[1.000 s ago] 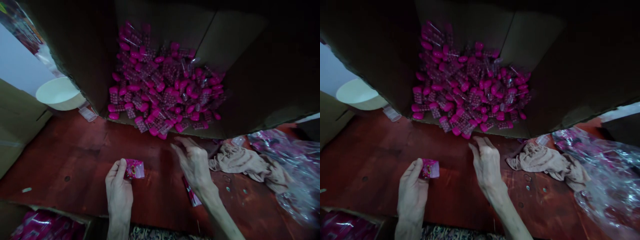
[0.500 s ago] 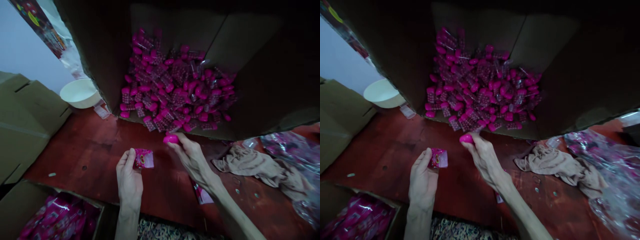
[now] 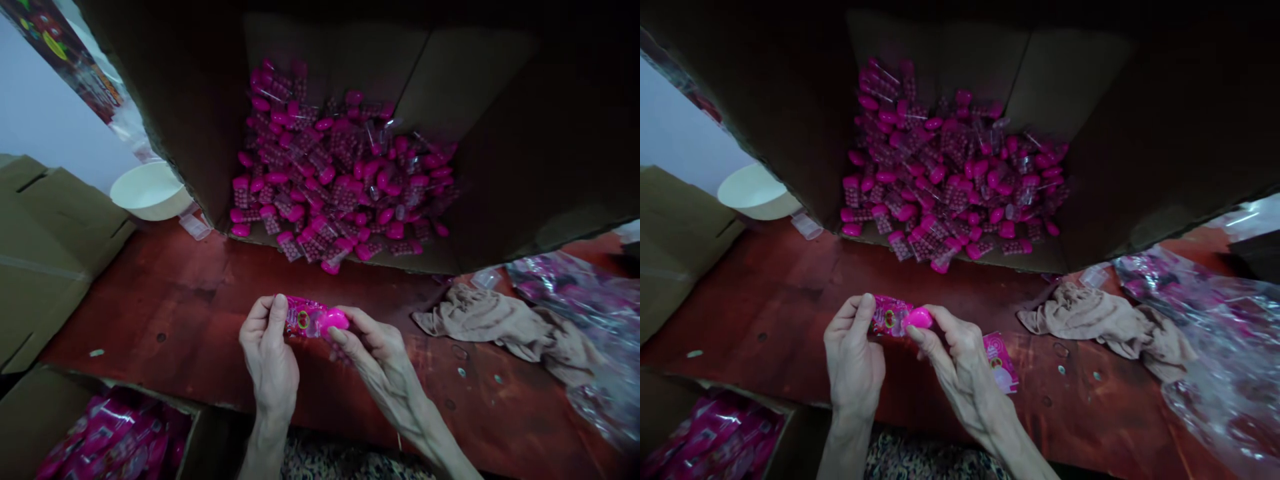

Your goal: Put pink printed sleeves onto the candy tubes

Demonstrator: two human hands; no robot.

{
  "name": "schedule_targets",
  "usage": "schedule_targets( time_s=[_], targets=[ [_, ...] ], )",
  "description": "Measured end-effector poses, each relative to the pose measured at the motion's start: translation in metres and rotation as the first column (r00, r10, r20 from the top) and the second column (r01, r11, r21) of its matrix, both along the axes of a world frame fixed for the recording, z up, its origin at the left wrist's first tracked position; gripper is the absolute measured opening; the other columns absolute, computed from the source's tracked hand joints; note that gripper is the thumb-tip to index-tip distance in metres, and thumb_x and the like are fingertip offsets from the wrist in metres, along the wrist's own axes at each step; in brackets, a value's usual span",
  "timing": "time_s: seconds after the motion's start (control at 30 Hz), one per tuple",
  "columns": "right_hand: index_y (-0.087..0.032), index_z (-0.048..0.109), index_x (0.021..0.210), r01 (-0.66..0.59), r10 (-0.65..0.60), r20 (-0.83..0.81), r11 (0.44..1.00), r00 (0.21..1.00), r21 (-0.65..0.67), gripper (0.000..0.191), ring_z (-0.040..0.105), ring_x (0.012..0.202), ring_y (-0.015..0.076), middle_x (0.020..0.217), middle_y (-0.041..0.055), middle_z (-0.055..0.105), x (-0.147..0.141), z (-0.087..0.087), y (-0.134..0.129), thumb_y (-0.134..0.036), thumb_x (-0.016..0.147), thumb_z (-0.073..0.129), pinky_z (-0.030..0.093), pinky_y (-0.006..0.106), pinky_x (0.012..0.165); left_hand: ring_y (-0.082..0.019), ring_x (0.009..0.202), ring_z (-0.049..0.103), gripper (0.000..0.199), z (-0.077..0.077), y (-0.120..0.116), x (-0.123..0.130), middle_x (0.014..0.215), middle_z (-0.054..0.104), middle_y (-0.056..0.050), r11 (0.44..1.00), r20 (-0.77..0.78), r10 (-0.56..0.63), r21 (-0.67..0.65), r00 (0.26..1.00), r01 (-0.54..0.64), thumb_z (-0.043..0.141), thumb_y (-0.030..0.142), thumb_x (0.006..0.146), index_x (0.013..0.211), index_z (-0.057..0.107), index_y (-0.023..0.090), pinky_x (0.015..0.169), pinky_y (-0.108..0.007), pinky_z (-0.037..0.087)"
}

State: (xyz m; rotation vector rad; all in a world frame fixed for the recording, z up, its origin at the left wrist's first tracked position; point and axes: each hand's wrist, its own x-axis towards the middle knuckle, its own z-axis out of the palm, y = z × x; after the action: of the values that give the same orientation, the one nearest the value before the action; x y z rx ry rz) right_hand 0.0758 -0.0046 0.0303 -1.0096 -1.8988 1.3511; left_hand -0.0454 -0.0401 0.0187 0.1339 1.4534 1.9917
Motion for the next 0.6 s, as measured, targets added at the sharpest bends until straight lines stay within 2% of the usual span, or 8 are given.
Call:
schedule_targets(
  time_s=[0.13, 0.27, 0.4, 0.47, 0.53, 0.6],
  targets=[
    [-0.017, 0.062, 0.097, 0.044, -0.044, -0.004, 0.998, 0.999, -0.035, 0.021, 0.052, 0.047, 0.0097, 0.055, -0.0033, 0.058, 0.006, -0.002, -0.002, -0.033, 0.088, 0.053, 0.043, 0.019, 0.047, -0.008, 0.05, 0.047, 0.019, -0.001, 0.003, 0.006, 0.056, 0.056, 0.005, 0.999, -0.015, -0.047, -0.011, 0.999, 0.046, 0.069, 0.031, 0.071, 0.064, 0.06, 0.017, 0.05, -0.019, 0.04],
    [-0.016, 0.064, 0.101, 0.176, -0.179, -0.032, 0.982, 0.983, -0.068, 0.025, 0.052, 0.045, 0.0104, 0.053, -0.0029, 0.058, 0.01, -0.004, -0.001, -0.033, 0.084, 0.058, 0.044, 0.02, 0.044, -0.009, 0.056, 0.055, 0.02, -0.001, 0.006, 0.01, 0.065, 0.065, 0.002, 0.992, 0.108, -0.114, 0.066, 0.988, 0.107, 0.071, 0.036, 0.07, 0.074, 0.066, 0.017, 0.055, -0.019, 0.044],
    [-0.015, 0.065, 0.105, 0.274, -0.285, -0.067, 0.952, 0.956, -0.133, 0.034, 0.052, 0.042, 0.0099, 0.055, -0.0023, 0.06, 0.014, -0.009, -0.003, -0.036, 0.08, 0.063, 0.046, 0.021, 0.042, -0.01, 0.063, 0.06, 0.023, -0.002, 0.006, 0.02, 0.07, 0.07, -0.001, 0.957, 0.261, -0.28, 0.156, 0.924, 0.246, 0.08, 0.022, 0.057, 0.076, 0.069, 0.016, 0.065, -0.021, 0.048],
    [-0.015, 0.065, 0.109, 0.282, -0.297, -0.088, 0.948, 0.951, -0.148, 0.037, 0.052, 0.041, 0.0098, 0.057, -0.0017, 0.062, 0.015, -0.013, -0.005, -0.037, 0.08, 0.063, 0.047, 0.021, 0.04, -0.011, 0.059, 0.06, 0.017, -0.003, 0.006, 0.027, 0.065, 0.069, -0.002, 0.934, 0.3, -0.355, 0.156, 0.885, 0.322, 0.079, 0.019, 0.057, 0.07, 0.07, 0.014, 0.064, -0.022, 0.049],
    [-0.016, 0.063, 0.114, 0.29, -0.301, -0.095, 0.95, 0.949, -0.119, 0.038, 0.054, 0.042, 0.0099, 0.061, -0.0006, 0.064, 0.015, -0.018, -0.009, -0.035, 0.082, 0.06, 0.048, 0.021, 0.041, -0.01, 0.052, 0.057, 0.013, -0.003, 0.006, 0.032, 0.059, 0.067, -0.001, 0.919, 0.329, -0.393, 0.154, 0.859, 0.362, 0.078, 0.022, 0.059, 0.066, 0.071, 0.014, 0.058, -0.023, 0.048],
    [-0.017, 0.06, 0.12, 0.3, -0.302, -0.084, 0.953, 0.95, -0.035, 0.038, 0.055, 0.043, 0.0104, 0.063, 0.0001, 0.065, 0.016, -0.022, -0.011, -0.032, 0.085, 0.057, 0.05, 0.022, 0.042, -0.009, 0.048, 0.054, 0.012, -0.002, 0.007, 0.035, 0.057, 0.066, -0.001, 0.912, 0.339, -0.41, 0.156, 0.847, 0.379, 0.077, 0.023, 0.061, 0.065, 0.071, 0.014, 0.053, -0.022, 0.047]
  ],
)
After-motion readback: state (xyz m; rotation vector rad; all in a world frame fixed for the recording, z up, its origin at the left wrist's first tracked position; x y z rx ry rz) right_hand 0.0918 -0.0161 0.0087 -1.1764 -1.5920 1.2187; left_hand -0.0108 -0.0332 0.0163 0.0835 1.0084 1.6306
